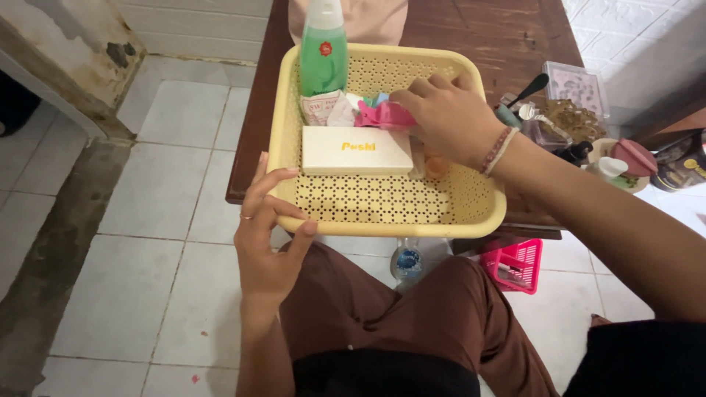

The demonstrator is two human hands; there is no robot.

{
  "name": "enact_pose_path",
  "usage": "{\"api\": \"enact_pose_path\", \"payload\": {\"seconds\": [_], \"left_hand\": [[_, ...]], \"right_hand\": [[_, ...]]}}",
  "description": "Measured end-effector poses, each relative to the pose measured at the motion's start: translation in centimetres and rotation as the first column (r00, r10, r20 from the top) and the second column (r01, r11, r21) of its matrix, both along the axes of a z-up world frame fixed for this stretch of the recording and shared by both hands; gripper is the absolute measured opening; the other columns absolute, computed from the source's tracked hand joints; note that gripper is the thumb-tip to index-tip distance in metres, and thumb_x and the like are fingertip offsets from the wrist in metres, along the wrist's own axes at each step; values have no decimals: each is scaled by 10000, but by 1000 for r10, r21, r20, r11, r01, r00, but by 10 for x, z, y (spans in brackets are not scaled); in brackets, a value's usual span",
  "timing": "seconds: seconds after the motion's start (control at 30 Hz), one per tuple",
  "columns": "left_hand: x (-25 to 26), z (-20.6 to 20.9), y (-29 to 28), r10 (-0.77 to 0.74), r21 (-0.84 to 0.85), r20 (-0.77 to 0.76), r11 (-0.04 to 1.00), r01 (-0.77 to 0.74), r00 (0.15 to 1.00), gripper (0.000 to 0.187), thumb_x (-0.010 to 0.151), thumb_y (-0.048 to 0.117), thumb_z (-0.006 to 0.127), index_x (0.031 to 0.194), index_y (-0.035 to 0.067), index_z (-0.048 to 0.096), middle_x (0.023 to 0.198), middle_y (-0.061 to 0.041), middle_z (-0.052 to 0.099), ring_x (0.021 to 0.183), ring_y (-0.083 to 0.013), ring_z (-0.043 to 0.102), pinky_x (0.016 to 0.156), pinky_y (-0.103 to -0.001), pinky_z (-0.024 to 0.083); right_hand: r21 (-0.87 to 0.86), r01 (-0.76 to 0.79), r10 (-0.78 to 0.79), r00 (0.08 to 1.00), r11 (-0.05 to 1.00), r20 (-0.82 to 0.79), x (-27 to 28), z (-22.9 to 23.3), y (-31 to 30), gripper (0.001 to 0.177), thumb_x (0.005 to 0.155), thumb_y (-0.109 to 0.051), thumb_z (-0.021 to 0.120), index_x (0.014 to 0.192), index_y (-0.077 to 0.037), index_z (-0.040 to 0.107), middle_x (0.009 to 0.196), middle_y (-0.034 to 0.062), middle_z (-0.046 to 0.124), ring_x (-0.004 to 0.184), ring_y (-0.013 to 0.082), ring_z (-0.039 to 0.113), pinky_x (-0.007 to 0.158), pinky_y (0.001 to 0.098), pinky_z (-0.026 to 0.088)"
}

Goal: The person places various personal care items into a yellow plastic basket held on their lap. They add a tube, a white box, a small orange item, a pink hair clip, a black hair tie, a small bottle, and several small plastic containers one by one.

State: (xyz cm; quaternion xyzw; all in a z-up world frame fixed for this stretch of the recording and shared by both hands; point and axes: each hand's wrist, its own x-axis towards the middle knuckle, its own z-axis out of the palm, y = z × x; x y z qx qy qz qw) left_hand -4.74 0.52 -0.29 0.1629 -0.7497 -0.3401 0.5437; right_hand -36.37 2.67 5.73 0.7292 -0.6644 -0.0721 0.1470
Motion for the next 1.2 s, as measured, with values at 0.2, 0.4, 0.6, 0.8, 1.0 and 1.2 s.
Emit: {"api": "enact_pose_path", "payload": {"seconds": [0.2,0.4,0.6,0.8,1.0,1.2], "left_hand": [[-1,-1,-1,24,-36,34,999,-23,999,199,1026,251,601,914,93,556,1366,-169,589,1524,-542,374,1286,-625,334],[-1,0,2,37,45,70,998,-40,997,227,1018,297,608,898,116,544,1394,-131,586,1571,-482,344,1280,-591,323],[-3,2,7,76,39,93,996,-80,993,272,1019,340,600,900,99,557,1396,-118,586,1566,-463,380,1259,-559,376],[-6,1,12,68,58,62,996,-72,996,249,1012,310,622,883,107,562,1390,-124,588,1572,-463,364,1272,-551,339],[-5,1,14,60,82,68,995,-65,996,218,1011,288,625,883,120,571,1408,-108,579,1583,-453,348,1267,-547,342],[-6,3,15,69,82,71,994,-75,995,247,1016,310,611,880,109,568,1399,-105,584,1580,-452,353,1269,-546,337]], "right_hand": [[58,75,-83,986,995,143,17,36,7,534,1035,-462,463,1466,-148,500,1374,170,601,1255,407,551,1027,639,438],[-216,-66,119,963,974,242,-44,85,41,299,1008,-132,708,1264,20,682,1234,196,704,1091,319,653,918,399,546],[-180,156,-105,958,971,267,-113,90,77,288,1115,-142,646,1328,52,636,1166,239,693,1012,370,661,821,498,529],[245,367,-424,872,897,246,-141,47,64,388,1017,-202,568,1377,-58,581,1390,202,601,1150,362,627,1081,500,486],[293,357,-393,917,887,72,-157,19,45,258,1047,-270,563,1111,-145,780,1092,55,766,978,244,713,864,445,600],[157,403,-426,889,902,164,-145,42,47,372,1118,-263,417,1174,-84,739,1236,116,708,987,335,701,798,527,607]]}}
